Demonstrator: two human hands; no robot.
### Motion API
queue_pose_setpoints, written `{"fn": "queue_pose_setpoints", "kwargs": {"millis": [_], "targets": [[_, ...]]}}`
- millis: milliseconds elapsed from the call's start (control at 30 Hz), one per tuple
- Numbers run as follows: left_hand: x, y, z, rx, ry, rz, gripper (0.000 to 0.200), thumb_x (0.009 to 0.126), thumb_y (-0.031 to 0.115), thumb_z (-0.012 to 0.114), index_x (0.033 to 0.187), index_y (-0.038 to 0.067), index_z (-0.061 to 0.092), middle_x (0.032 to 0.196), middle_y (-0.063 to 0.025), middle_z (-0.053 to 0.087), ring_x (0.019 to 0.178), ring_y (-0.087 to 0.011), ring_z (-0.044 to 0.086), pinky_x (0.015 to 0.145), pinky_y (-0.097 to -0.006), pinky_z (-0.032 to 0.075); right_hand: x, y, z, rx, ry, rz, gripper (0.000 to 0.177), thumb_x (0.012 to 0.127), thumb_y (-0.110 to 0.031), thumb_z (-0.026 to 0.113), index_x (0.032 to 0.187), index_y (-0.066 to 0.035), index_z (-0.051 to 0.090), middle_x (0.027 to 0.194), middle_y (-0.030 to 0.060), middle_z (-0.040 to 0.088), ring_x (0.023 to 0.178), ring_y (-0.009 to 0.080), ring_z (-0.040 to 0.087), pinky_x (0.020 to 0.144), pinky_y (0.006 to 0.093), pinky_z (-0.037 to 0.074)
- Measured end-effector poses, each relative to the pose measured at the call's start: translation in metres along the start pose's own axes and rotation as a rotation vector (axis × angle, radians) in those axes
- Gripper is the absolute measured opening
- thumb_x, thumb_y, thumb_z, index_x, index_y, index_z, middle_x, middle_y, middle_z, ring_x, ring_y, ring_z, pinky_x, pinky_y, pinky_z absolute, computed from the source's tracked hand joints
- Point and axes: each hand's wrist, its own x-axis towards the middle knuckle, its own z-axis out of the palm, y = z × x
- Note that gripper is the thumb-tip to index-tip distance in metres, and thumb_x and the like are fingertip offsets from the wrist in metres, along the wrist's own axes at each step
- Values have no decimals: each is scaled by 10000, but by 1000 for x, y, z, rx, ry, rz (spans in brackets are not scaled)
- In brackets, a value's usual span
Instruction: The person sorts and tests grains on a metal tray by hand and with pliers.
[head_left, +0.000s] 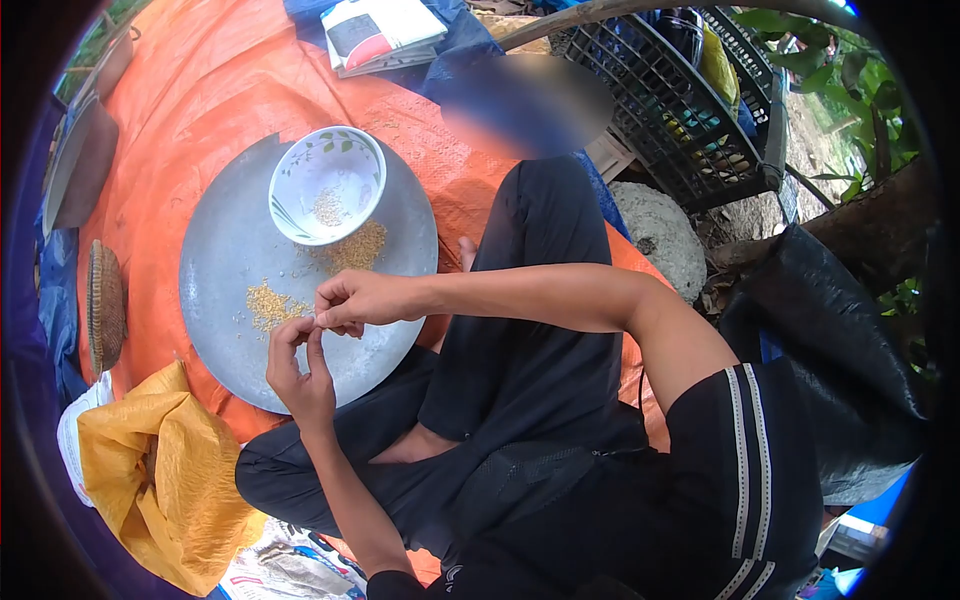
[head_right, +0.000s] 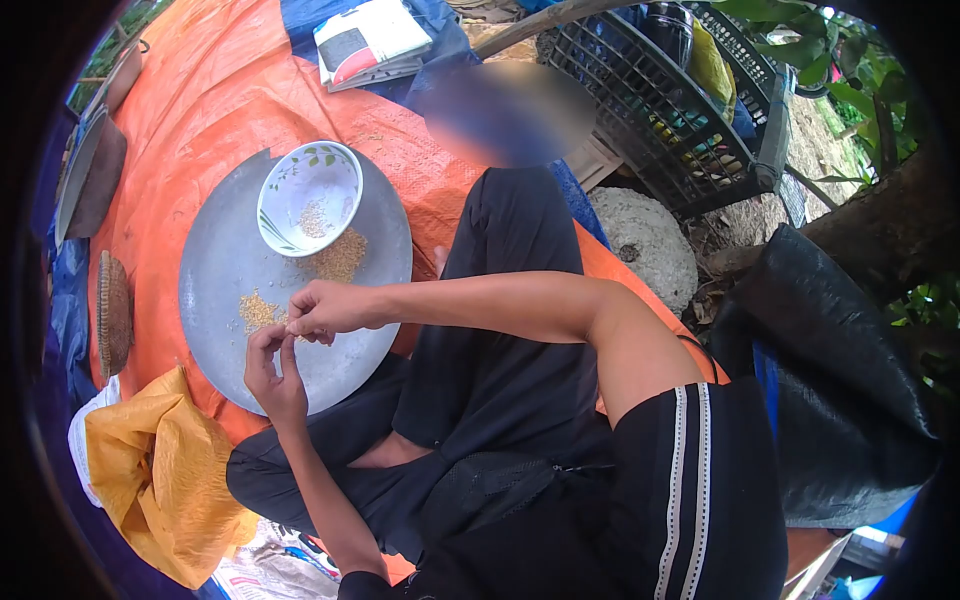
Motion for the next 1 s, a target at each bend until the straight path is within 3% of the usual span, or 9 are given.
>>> {"fn": "queue_pose_setpoints", "kwargs": {"millis": [233, 300, 533, 633, 833, 900, 1000], "targets": [[-5, -2, 0, -48, -23, -126, 138, 927, -68, 601, 1054, -18, 580, 982, -123, 637, 870, -221, 639, 789, -329, 514, -5, -8, 5, -190, 7, -55, 158, 993, -184, 596, 929, -39, 592, 751, 10, 598, 643, 89, 552, 580, 254, 442], [-5, -2, -1, -32, -50, -110, 139, 959, -69, 566, 1090, -21, 561, 986, -90, 599, 904, -156, 600, 824, -289, 499, -4, -8, 7, -227, 20, -72, 152, 992, -179, 589, 938, -37, 592, 755, 12, 602, 647, 90, 557, 576, 254, 445], [-6, -1, 6, 24, -39, -86, 135, 963, -55, 576, 1094, -25, 562, 968, -90, 596, 876, -164, 599, 800, -297, 495, -7, -3, 11, -369, 135, -217, 217, 960, -214, 589, 904, -4, 599, 712, 68, 636, 600, 155, 610, 544, 323, 475], [-7, -1, 9, 2, 51, -63, 160, 947, -54, 600, 1100, -24, 567, 970, -96, 597, 858, -169, 600, 791, -300, 495, -9, -6, 11, -393, 150, -235, 201, 977, -203, 577, 921, -10, 586, 718, 59, 621, 605, 138, 592, 552, 306, 469], [-4, 6, 9, 42, 153, 30, 329, 795, -75, 734, 1081, 8, 593, 926, -118, 609, 788, -220, 609, 727, -325, 507, -14, -17, 15, -383, 169, -175, 166, 1007, -169, 550, 945, -17, 572, 762, 28, 585, 672, 88, 555, 595, 260, 462], [-4, 4, 8, 9, 178, 32, 345, 780, -69, 751, 1078, 12, 595, 925, -114, 618, 784, -216, 614, 718, -320, 511, -14, -19, 21, -311, 210, -237, 152, 969, -148, 567, 920, -6, 586, 694, 51, 582, 620, 100, 553, 561, 281, 442], [-4, 5, 7, -17, 197, 8, 342, 781, -54, 763, 1070, 16, 595, 921, -104, 631, 778, -211, 618, 710, -315, 510, -15, -19, 20, -327, 178, -212, 170, 979, -158, 568, 936, 5, 589, 724, 40, 597, 645, 89, 549, 577, 270, 440]]}}
